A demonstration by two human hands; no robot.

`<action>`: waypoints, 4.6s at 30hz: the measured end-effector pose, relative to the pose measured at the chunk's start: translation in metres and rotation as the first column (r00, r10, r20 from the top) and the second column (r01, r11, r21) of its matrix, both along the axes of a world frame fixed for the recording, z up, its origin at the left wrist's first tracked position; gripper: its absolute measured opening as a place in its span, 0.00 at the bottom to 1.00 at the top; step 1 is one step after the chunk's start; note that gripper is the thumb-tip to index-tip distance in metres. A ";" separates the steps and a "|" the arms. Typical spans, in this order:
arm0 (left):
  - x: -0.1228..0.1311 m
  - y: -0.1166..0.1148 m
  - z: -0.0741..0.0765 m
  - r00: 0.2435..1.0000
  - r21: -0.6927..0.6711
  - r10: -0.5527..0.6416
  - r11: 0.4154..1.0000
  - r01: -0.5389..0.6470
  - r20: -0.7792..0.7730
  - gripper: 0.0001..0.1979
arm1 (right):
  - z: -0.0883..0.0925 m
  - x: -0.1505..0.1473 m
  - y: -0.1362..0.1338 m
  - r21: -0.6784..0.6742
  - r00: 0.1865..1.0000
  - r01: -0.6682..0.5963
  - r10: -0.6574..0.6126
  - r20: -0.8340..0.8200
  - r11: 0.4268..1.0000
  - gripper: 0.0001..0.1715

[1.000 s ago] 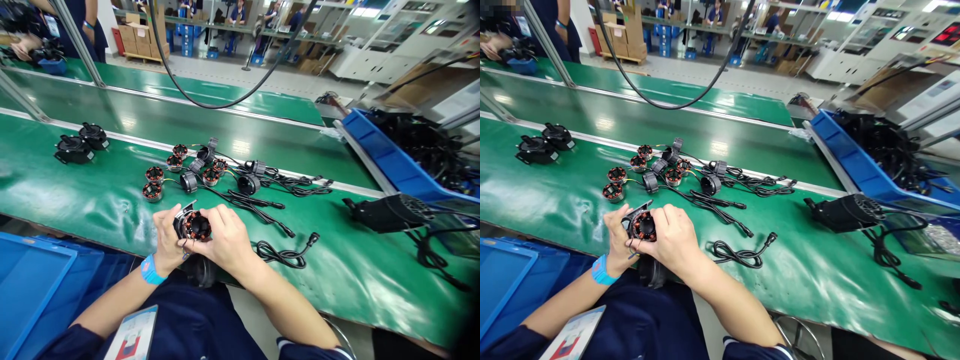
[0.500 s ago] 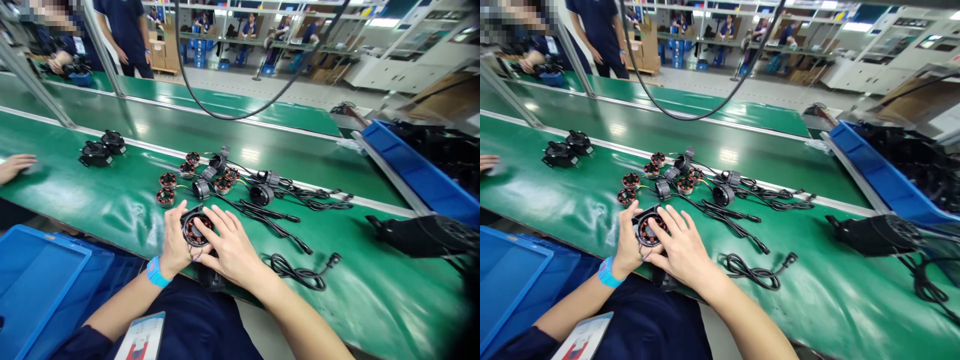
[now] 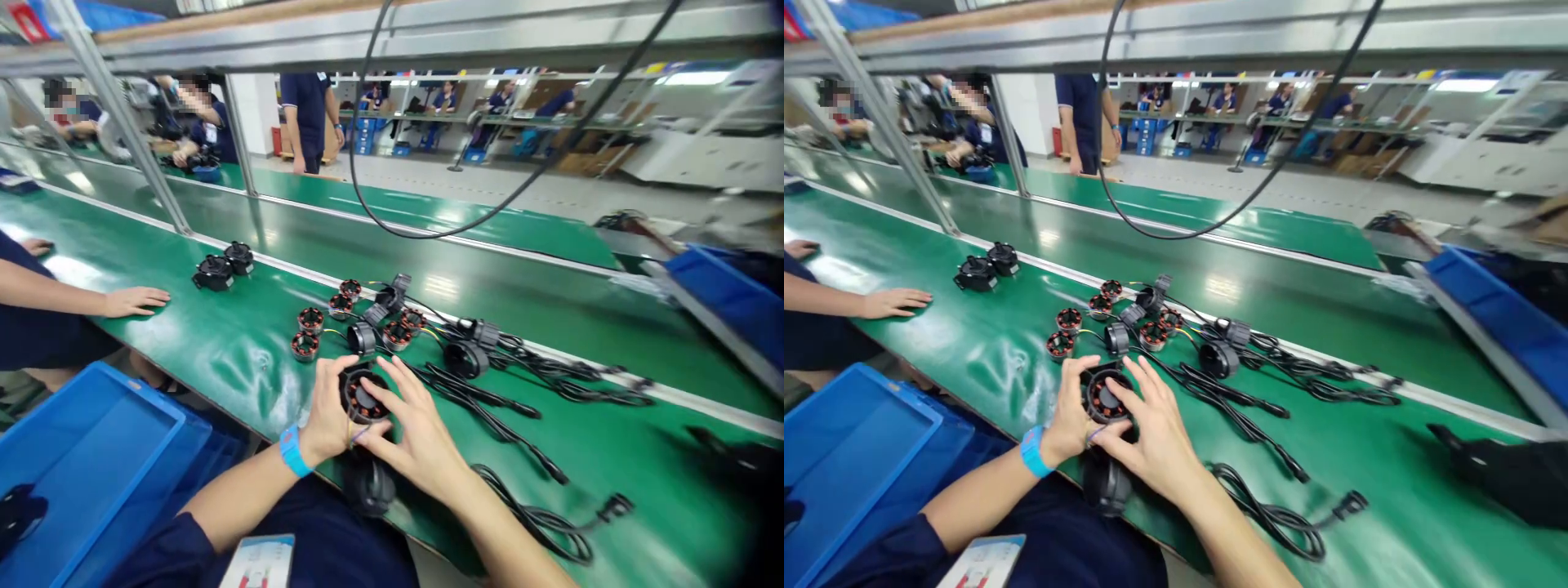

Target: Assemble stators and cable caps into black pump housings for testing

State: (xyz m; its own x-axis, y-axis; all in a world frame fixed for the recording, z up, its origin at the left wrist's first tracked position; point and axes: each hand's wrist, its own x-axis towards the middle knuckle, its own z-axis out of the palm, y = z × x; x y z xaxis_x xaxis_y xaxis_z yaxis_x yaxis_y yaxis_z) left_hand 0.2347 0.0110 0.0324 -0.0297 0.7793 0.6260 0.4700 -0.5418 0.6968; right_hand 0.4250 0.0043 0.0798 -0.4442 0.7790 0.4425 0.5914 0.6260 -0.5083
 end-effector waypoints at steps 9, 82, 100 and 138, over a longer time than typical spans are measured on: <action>-0.020 -0.001 0.063 0.895 0.581 0.438 0.751 -0.314 -0.083 0.41 | -0.037 -0.054 -0.082 -0.588 0.598 -0.777 -0.027 -0.801 0.223 0.43; -0.087 -0.010 0.062 0.542 0.267 -0.070 0.813 0.517 -0.837 0.12 | -0.007 -0.028 0.009 -0.086 0.970 -0.002 -0.019 -0.241 0.996 0.48; -0.091 -0.037 0.052 0.581 0.081 -0.139 0.938 0.336 -0.802 0.11 | 0.008 -0.026 0.031 -0.100 0.888 -0.388 0.343 -0.305 0.916 0.49; -0.078 -0.002 0.098 0.482 -0.169 -0.301 0.940 0.298 -0.823 0.30 | -0.020 -0.029 0.002 -0.252 0.881 -0.433 0.346 -0.323 0.866 0.80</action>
State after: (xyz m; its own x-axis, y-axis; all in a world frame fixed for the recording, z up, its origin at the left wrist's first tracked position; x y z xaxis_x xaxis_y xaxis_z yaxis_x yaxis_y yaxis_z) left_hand 0.1572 0.0094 0.1305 0.7336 0.6386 0.2323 0.6393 -0.7645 0.0826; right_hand 0.3964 0.0068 0.0596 -0.6430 0.6806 0.3512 0.1520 0.5628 -0.8125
